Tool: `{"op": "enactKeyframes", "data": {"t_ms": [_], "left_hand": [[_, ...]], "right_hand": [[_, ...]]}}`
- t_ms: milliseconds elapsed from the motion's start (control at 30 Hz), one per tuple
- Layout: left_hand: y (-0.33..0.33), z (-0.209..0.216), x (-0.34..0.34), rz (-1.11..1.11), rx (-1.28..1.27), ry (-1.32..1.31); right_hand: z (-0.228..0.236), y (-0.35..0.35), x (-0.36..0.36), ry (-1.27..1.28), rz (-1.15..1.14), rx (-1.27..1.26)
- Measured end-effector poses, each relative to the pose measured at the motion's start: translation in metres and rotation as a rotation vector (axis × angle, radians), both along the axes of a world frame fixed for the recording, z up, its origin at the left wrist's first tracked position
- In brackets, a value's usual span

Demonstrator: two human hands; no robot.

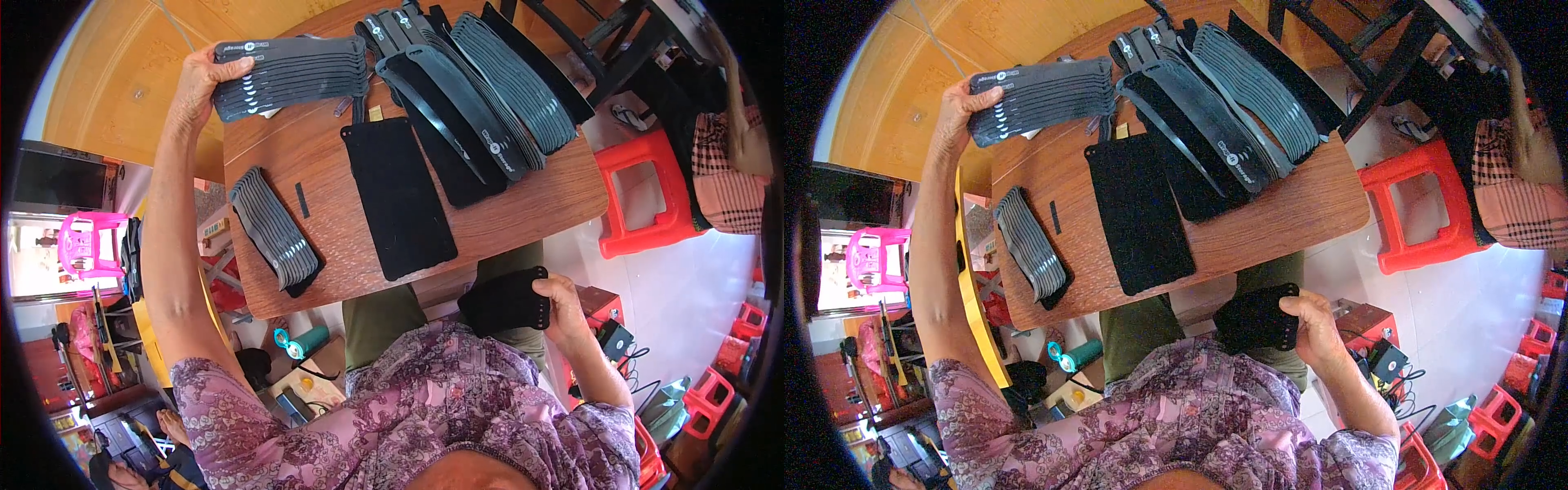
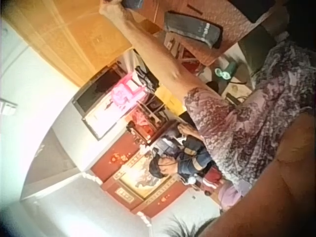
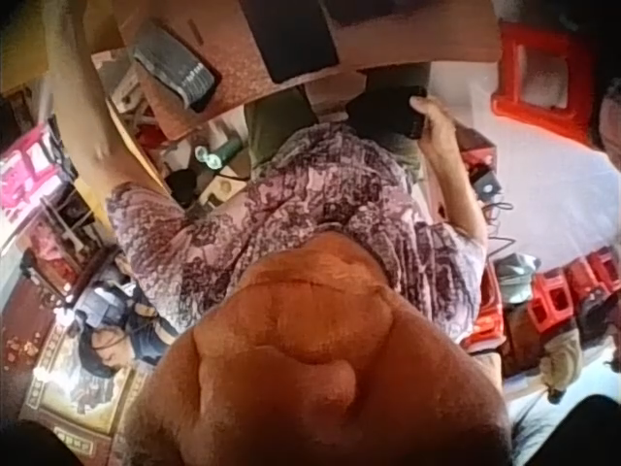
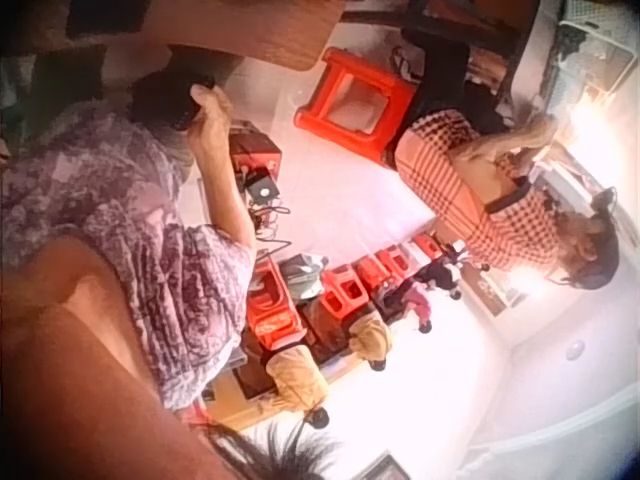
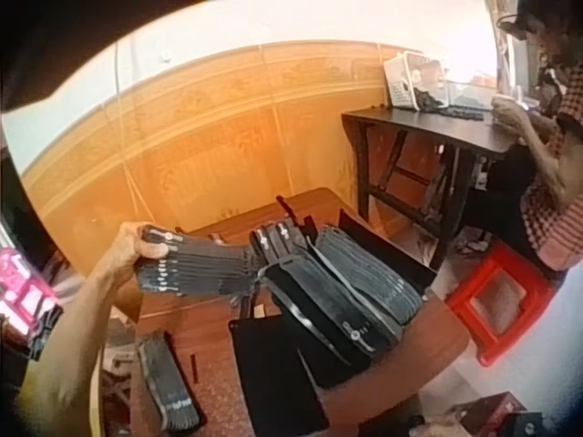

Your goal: Organizing, wiping, and inspecting black textile components at a workshop desk.

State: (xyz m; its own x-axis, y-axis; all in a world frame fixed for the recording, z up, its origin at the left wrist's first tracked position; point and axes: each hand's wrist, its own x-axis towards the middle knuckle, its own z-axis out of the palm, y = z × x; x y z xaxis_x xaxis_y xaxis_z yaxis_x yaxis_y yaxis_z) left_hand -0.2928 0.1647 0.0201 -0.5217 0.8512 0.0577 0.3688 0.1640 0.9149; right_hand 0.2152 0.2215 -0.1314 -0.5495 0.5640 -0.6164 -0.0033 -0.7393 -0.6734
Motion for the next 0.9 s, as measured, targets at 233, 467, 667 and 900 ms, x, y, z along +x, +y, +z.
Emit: {"op": "enactKeyframes", "data": {"t_ms": [233,467,667,900], "left_hand": [[0.015,0.028,0.026,-0.034,-0.006,0.356],[-0.006,-0.019,0.055,-0.316,0.222,1.644],[-0.034,-0.063,0.041,-0.407,-0.057,1.881],[-0.048,-0.092,0.039,-0.407,-0.321,1.738]], "right_hand": [[-0.014,0.0,0.008,0.059,0.028,-0.094],[-0.015,0.001,0.009,0.082,0.013,-0.11],[-0.015,0.002,0.008,0.063,0.031,-0.112],[-0.008,-0.002,0.008,0.071,0.044,-0.072]]}}
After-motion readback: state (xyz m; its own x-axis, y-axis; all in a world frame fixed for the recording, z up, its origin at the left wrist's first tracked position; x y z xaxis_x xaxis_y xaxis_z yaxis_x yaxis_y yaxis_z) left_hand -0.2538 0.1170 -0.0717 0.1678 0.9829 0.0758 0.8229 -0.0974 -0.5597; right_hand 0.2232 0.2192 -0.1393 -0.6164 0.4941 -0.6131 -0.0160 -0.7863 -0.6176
